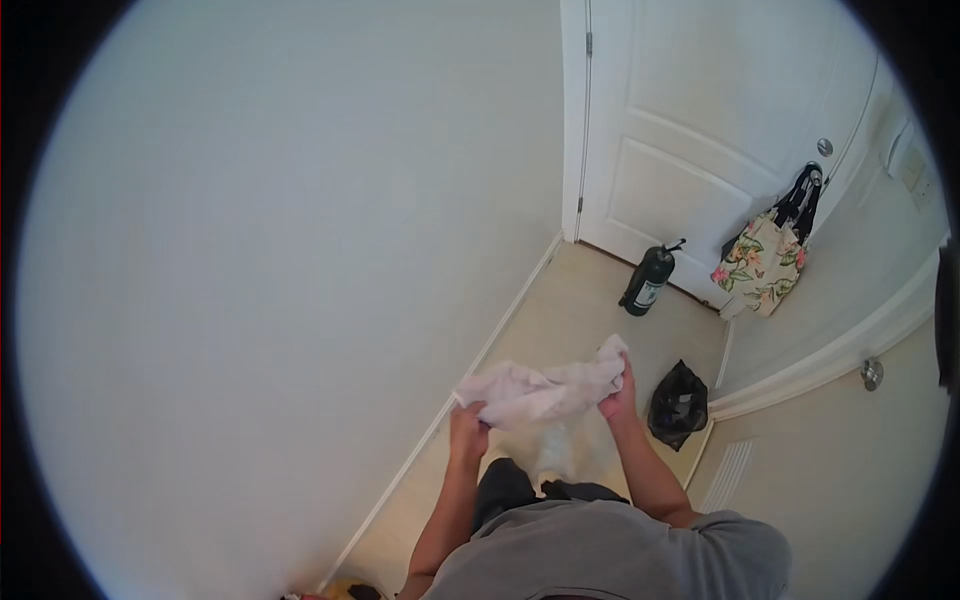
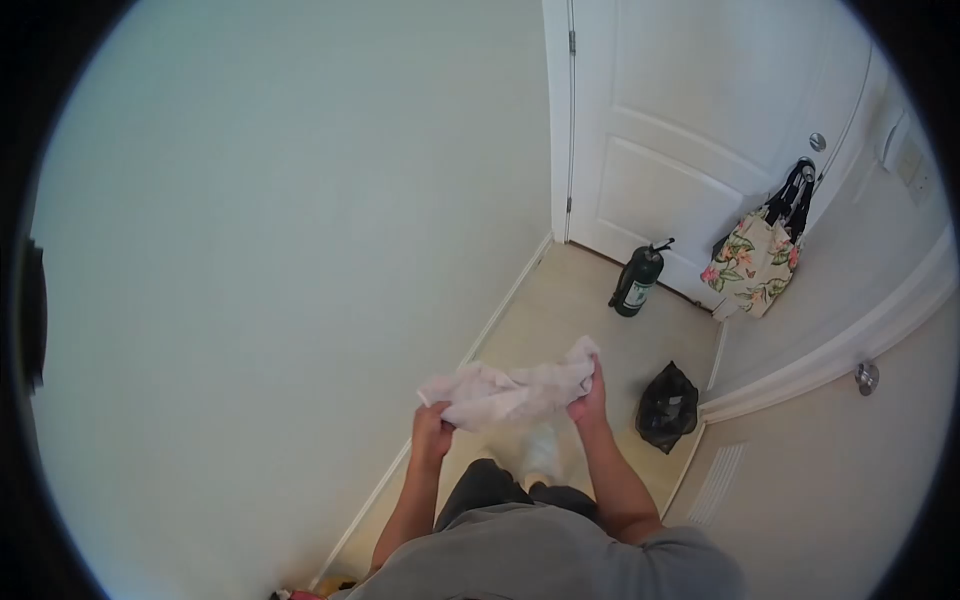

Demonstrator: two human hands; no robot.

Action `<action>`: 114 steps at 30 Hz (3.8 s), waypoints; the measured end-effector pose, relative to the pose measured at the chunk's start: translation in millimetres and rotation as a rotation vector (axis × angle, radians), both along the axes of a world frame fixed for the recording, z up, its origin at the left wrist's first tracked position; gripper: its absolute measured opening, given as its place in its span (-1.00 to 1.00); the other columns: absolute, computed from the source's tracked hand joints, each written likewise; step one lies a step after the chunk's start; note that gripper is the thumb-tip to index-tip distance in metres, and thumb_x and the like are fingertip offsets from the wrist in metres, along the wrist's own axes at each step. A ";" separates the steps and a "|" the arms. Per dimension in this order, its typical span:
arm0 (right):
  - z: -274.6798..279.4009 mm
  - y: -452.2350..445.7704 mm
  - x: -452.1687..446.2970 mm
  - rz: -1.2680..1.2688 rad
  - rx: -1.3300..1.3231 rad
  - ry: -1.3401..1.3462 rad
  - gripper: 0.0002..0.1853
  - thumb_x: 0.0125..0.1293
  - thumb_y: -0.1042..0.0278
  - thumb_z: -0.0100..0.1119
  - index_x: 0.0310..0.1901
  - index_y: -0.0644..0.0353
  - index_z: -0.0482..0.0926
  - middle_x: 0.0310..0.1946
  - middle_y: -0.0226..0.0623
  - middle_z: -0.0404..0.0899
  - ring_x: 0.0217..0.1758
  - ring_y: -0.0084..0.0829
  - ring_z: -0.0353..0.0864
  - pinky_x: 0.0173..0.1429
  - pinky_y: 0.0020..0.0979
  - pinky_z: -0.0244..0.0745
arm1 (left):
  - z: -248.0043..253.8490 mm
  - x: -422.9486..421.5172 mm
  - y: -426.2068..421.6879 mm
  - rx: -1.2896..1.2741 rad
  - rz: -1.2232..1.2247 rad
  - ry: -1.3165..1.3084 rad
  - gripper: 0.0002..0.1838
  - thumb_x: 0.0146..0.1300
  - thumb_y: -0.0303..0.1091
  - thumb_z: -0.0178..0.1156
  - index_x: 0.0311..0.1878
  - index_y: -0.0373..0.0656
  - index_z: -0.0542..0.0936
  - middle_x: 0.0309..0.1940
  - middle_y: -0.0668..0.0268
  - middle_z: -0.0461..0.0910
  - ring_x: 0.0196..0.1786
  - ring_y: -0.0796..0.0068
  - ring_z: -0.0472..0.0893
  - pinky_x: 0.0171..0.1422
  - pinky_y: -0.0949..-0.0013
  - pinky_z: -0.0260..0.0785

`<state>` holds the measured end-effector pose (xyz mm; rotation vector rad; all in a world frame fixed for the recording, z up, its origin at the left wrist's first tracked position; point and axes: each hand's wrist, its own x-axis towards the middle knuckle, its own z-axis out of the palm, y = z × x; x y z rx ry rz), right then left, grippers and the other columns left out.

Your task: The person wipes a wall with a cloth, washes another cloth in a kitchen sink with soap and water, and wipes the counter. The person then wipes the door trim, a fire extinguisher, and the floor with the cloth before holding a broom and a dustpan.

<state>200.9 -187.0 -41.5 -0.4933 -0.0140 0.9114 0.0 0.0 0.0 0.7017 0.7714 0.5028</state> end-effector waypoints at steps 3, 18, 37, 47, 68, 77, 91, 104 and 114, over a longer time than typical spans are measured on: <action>10.4 30.0 -8.9 -0.127 -0.022 0.107 -0.38 0.32 -0.19 -0.07 0.19 0.16 0.35 0.11 -0.20 0.46 0.17 -0.13 0.43 0.28 -0.07 0.31 | -13.4 60.0 -11.3 -0.005 -0.159 -0.057 -0.64 0.22 -0.51 0.06 0.10 -0.35 0.39 -0.06 0.11 0.52 -0.04 0.22 0.57 0.03 0.20 0.49; 113.7 261.5 190.5 -0.165 -0.428 -0.488 -0.64 0.30 0.50 0.01 0.14 0.19 0.37 -0.04 -0.23 0.49 0.00 -0.39 0.54 0.06 -0.41 0.52 | 48.8 223.6 142.8 0.027 -0.191 -0.152 -0.59 0.33 -0.29 0.06 0.16 -0.29 0.33 -0.02 0.15 0.49 -0.10 0.31 0.59 0.01 0.27 0.49; 171.2 519.2 439.1 -1.004 0.521 -1.911 -0.73 0.21 0.27 0.12 -0.03 -0.08 0.56 0.32 -0.34 0.20 0.23 -0.11 0.30 0.33 0.04 0.11 | -193.0 446.1 162.8 0.121 0.427 0.289 -0.20 0.29 -0.28 0.14 0.42 -0.33 -0.10 0.39 0.00 0.06 0.40 0.18 0.16 0.28 0.06 0.24; -147.4 505.9 457.8 -0.840 0.540 -2.250 -0.80 0.24 0.18 0.16 -0.09 -0.16 0.54 0.17 -0.52 0.30 0.23 -0.28 0.31 0.36 -0.05 0.16 | -320.4 456.9 247.9 0.413 1.177 0.439 0.30 0.08 0.05 0.33 0.36 -0.17 -0.60 0.43 -0.08 -0.41 0.44 -0.02 -0.01 0.15 -0.23 0.27; -337.8 488.9 453.6 -0.643 0.445 -2.350 -0.69 0.11 0.28 0.22 -0.07 0.03 0.56 0.14 -0.38 0.37 0.26 -0.25 0.30 0.38 -0.09 0.13 | -439.5 425.6 249.8 0.226 1.306 0.195 0.53 -0.18 -0.12 0.54 0.30 0.13 -0.75 0.42 -0.13 -0.35 0.36 -0.02 0.18 0.06 -0.21 0.41; -317.8 508.3 418.2 -1.107 0.229 -1.960 -0.68 0.12 0.36 0.20 -0.04 -0.05 0.56 0.05 -0.19 0.31 0.06 -0.23 0.23 0.07 -0.25 0.06 | -417.0 455.1 264.1 0.152 1.248 -0.054 0.54 -0.16 -0.04 0.51 0.21 -0.08 -0.82 0.26 -0.16 0.07 0.08 -0.10 0.39 -0.25 -0.14 0.58; -373.9 487.6 408.7 -0.932 -0.010 -1.831 -0.74 0.15 0.36 0.20 -0.09 -0.09 0.61 -0.09 -0.28 0.39 -0.05 -0.27 0.29 0.03 -0.26 0.09 | -415.3 459.2 263.6 0.110 1.266 -0.127 0.52 -0.15 -0.18 0.53 0.25 -0.03 -0.79 0.32 -0.10 0.00 0.27 -0.16 0.22 -0.17 -0.14 0.55; -434.6 462.5 408.7 -0.719 -0.064 -1.987 -0.70 0.11 0.43 0.13 -0.08 -0.05 0.56 -0.18 -0.21 0.35 -0.10 -0.21 0.28 -0.03 -0.22 0.06 | -414.0 461.5 262.9 0.180 1.234 -0.100 0.52 -0.13 -0.12 0.51 0.23 -0.09 -0.81 0.29 -0.11 0.08 0.23 -0.15 0.27 -0.17 -0.12 0.55; -374.5 458.5 391.4 -0.760 -0.219 -1.985 -0.63 0.12 0.42 0.13 0.02 0.00 0.53 -0.24 -0.23 0.35 -0.15 -0.26 0.28 -0.07 -0.25 0.04 | -428.9 458.5 269.4 0.186 1.284 0.023 0.47 -0.23 0.02 0.53 0.17 -0.29 -0.64 -0.04 -0.20 0.27 -0.53 0.00 0.40 -0.46 -0.11 0.59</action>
